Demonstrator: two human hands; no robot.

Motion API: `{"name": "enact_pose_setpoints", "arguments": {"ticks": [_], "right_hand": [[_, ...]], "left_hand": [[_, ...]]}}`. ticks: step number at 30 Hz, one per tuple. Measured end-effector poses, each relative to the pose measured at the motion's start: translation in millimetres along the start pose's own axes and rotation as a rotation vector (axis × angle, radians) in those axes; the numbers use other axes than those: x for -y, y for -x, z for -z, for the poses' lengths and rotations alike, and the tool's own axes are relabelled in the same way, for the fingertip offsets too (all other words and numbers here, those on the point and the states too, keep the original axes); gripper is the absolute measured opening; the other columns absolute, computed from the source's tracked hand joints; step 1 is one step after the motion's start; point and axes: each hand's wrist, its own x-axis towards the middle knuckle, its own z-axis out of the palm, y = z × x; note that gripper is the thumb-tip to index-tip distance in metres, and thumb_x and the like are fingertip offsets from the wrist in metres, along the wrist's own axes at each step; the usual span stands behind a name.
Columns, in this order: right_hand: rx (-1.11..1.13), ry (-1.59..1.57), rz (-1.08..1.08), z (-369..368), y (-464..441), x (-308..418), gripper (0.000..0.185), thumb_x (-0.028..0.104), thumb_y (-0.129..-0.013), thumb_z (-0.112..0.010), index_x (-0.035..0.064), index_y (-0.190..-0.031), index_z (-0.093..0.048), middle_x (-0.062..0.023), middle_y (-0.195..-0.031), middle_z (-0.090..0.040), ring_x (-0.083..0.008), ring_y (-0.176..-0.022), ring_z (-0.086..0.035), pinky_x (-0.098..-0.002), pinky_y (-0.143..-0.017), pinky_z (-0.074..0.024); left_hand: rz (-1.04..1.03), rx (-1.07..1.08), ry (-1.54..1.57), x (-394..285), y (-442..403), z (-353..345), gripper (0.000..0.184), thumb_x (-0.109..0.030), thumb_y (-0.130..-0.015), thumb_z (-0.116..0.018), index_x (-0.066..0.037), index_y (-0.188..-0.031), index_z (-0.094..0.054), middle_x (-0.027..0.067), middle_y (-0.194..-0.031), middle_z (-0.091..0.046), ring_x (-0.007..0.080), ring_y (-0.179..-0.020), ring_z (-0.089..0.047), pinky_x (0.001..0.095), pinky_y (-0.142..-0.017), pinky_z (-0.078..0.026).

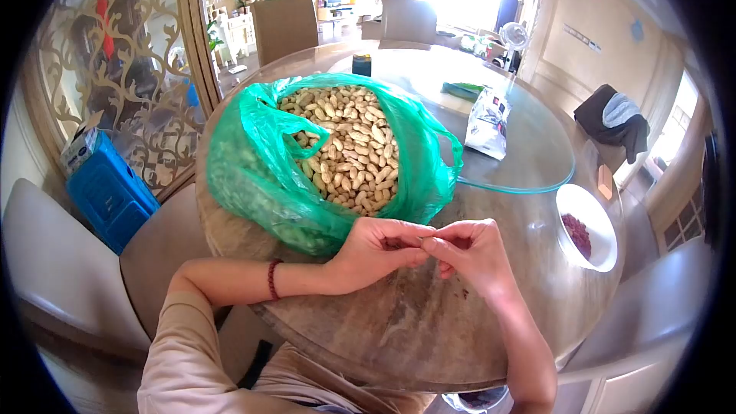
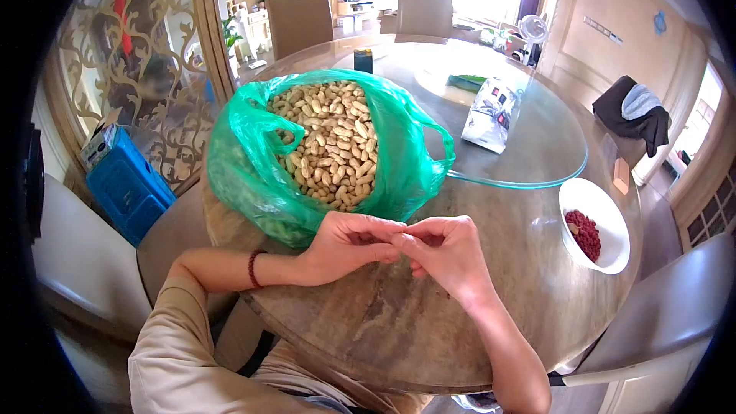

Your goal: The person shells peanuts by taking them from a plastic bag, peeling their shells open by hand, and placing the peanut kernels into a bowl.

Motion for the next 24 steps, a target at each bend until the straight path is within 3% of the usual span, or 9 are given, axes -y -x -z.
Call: {"name": "enact_pose_setpoints", "arguments": {"ticks": [2, 6, 8, 12, 21, 24], "right_hand": [[0.001, -0.034, 0.019, -1, -1, -3, 0.018, 0.014, -0.08, -0.068, -0.0033, -0.083, -0.069, -0.0042, -0.064, -0.064, -0.0052, -0.052, -0.055, -0.0203, -0.045, -0.0456], [-0.027, -0.016, 0.03, -4, -1, -6, 0.014, 0.009, -0.079, -0.066, -0.0034, -0.074, -0.066, -0.004, -0.062, -0.063, -0.004, -0.049, -0.053, -0.0192, -0.041, -0.0413], [-0.027, -0.012, 0.031, -6, 1, -3, 0.013, 0.009, -0.079, -0.066, -0.0033, -0.073, -0.065, -0.0038, -0.061, -0.063, -0.0037, -0.049, -0.052, -0.0191, -0.041, -0.0403], [-0.041, -0.04, 0.056, -10, 2, -2, 0.013, 0.008, -0.079, -0.066, -0.003, -0.072, -0.064, -0.0032, -0.06, -0.063, -0.0028, -0.049, -0.052, -0.0184, -0.04, -0.0385], [-0.064, -0.024, 0.041, -13, 4, -4, 0.012, 0.006, -0.078, -0.065, -0.0024, -0.07, -0.063, -0.0023, -0.06, -0.06, -0.003, -0.049, -0.052, -0.0191, -0.04, -0.0408], [-0.059, -0.001, 0.062, -14, 3, -8, 0.012, 0.006, -0.079, -0.064, -0.0031, -0.071, -0.063, -0.0027, -0.062, -0.061, -0.0037, -0.05, -0.053, -0.0198, -0.041, -0.0427]], "left_hand": [[-0.022, -0.022, 0.058, 1, 1, -3, 0.033, 0.001, -0.082, -0.066, -0.001, -0.114, -0.061, 0.0036, -0.09, -0.068, 0.005, -0.078, -0.059, 0.0199, -0.069, -0.049], [-0.08, -0.031, 0.018, -3, 3, -6, 0.031, 0.001, -0.082, -0.066, 0.0, -0.112, -0.062, 0.005, -0.09, -0.068, 0.0055, -0.078, -0.059, 0.0206, -0.068, -0.05], [0.048, -0.059, 0.087, -5, 3, -5, 0.03, 0.0, -0.082, -0.067, 0.001, -0.111, -0.062, 0.0062, -0.09, -0.067, 0.0064, -0.078, -0.06, 0.0216, -0.067, -0.051], [-0.006, -0.014, 0.146, 3, 3, -2, 0.029, 0.0, -0.081, -0.067, 0.002, -0.11, -0.063, 0.0062, -0.089, -0.067, 0.0069, -0.077, -0.06, 0.0218, -0.066, -0.051], [-0.067, -0.066, -0.069, 0, 3, -1, 0.025, -0.003, -0.08, -0.07, 0.001, -0.104, -0.067, 0.0051, -0.085, -0.068, 0.0061, -0.076, -0.06, 0.0209, -0.066, -0.05], [-0.104, -0.033, -0.287, -6, 3, 1, 0.021, 0.001, -0.08, -0.069, 0.004, -0.1, -0.066, 0.0088, -0.087, -0.068, 0.0096, -0.078, -0.063, 0.0219, -0.069, -0.052]]}}
